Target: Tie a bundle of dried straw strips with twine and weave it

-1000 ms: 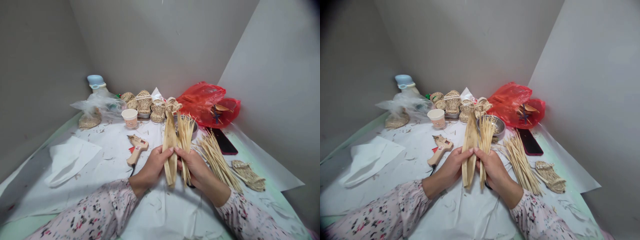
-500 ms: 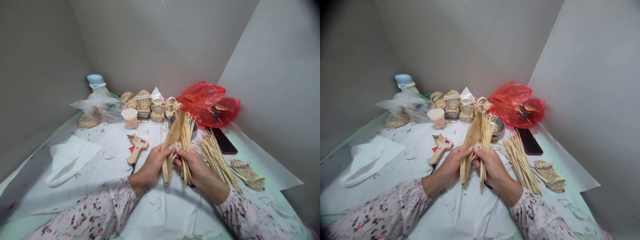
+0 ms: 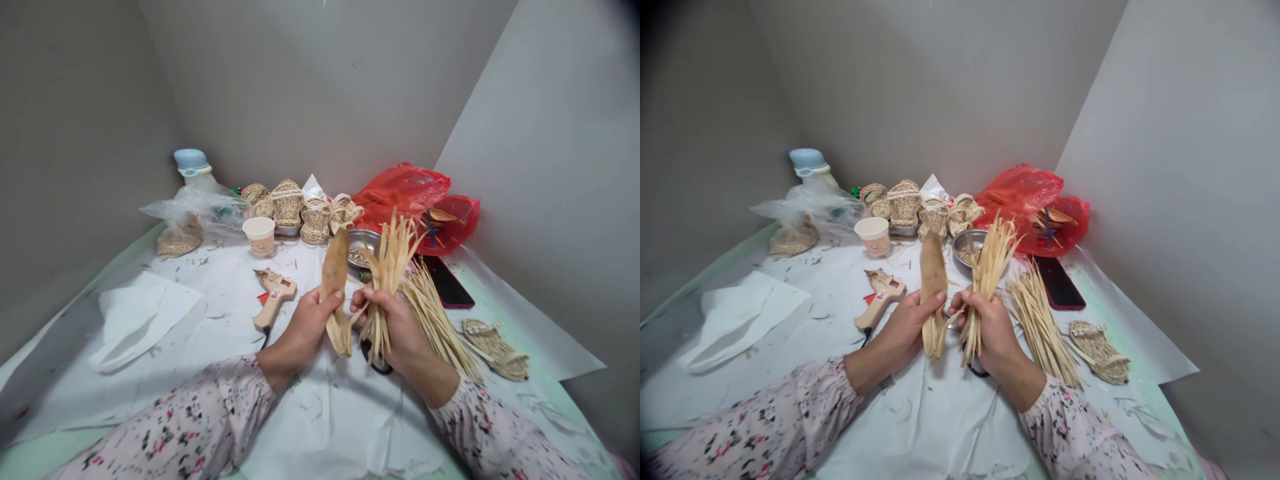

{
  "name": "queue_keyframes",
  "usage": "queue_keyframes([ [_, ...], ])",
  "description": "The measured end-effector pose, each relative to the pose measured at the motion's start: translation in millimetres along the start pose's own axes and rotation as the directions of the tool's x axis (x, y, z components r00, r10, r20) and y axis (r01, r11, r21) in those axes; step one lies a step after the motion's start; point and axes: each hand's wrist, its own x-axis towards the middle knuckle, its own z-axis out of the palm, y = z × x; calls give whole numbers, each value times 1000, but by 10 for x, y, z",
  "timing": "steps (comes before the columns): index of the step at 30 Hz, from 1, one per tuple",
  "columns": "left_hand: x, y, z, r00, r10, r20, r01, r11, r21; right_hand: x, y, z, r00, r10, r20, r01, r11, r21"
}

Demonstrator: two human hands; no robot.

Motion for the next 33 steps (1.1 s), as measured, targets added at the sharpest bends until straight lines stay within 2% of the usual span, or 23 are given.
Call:
queue_keyframes([
  [5,5,8,-15,984,21,-178,-10,998,61,-40,-217,39,991,104,81,-120,964,236],
  [8,6,6,-7,981,4,-194,1,1000,27,-131,-439,61,984,29,174,-82,947,309],
  [11,12,7,-10,980,-31,-199,33,999,5,-279,-689,84,971,-112,212,35,942,335],
  [15,15,7,-31,979,-47,-200,46,999,-7,-518,-1000,111,939,-300,167,223,902,369],
  [18,5,6,-35,977,-60,-206,54,998,-36,-657,-1185,116,894,-439,91,375,844,383],
  [21,-7,10,-30,969,-73,-235,62,997,-52,-670,-1264,109,835,-551,13,511,783,355],
  [22,-12,11,-29,970,-72,-233,62,997,-50,-636,-1249,104,833,-554,-1,522,785,334],
  [24,-21,11,-27,979,-55,-198,50,998,-28,-515,-1140,91,876,-483,-18,470,843,263],
  [27,-30,4,-28,992,-29,-120,31,999,10,-274,-797,62,980,-198,-11,198,976,89],
  [28,-30,0,-29,994,-29,-103,31,999,21,-201,-655,51,995,-100,10,100,995,24],
  [31,-22,-15,-40,997,-30,-72,34,998,59,-62,-260,27,999,45,6,-45,994,-101],
  [33,-14,-27,-50,999,-26,-34,29,996,82,-31,-84,25,998,52,-20,-54,987,-148],
])
